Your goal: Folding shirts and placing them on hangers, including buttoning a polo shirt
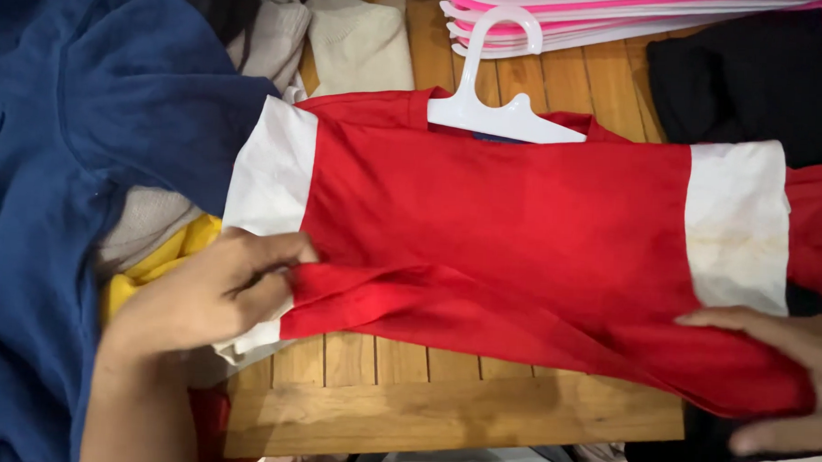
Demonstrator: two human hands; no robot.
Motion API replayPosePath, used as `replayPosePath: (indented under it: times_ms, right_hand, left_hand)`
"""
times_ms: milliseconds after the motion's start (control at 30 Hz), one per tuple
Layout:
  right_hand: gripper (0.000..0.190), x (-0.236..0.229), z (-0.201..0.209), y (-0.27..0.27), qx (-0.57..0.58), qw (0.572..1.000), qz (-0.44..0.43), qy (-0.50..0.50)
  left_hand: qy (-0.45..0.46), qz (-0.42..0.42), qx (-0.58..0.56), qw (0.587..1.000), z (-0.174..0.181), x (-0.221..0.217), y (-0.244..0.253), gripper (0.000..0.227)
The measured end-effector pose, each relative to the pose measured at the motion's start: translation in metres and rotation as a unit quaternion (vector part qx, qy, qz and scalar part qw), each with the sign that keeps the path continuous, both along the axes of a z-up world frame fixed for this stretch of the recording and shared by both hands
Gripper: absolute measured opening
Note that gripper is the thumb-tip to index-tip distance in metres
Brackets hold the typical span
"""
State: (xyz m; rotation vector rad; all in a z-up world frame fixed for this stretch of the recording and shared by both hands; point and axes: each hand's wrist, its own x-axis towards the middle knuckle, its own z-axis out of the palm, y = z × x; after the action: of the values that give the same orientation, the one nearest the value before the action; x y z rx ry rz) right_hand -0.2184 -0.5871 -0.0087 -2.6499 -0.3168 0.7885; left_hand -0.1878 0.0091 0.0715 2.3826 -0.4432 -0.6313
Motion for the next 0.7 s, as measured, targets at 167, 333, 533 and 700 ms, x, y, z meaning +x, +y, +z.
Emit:
replayPosePath:
  times_ms: [167,333,533,700]
  right_hand:
    - [0.092,0.027,-0.025,-0.014,0.065,0.991,-0.101,-0.054]
    - [0.042,0.123,-0.025,0.009,-0.127,0.979,-0.137,-0.085]
    - [0.018,0.123,-0.066,-0.02,0.094,0.943,-0.185,-0.26]
    - [0.041,0.137,-0.089,-0.038,0.136,0.917,-0.158,-0.34]
  left_hand:
    - [0.06,0.017,0.009,0.998,0.02,0.032,-0.007,0.038]
    - [-0.129,0.085,0.207,0.966,-0.058,0.09,0.02,0.041]
    - [-0.285,0.146,0.183,0.93,-0.045,0.085,0.018,0.031]
    - [-0.495,0.121,0.315,0.801,-0.083,0.108,0.015,0.021]
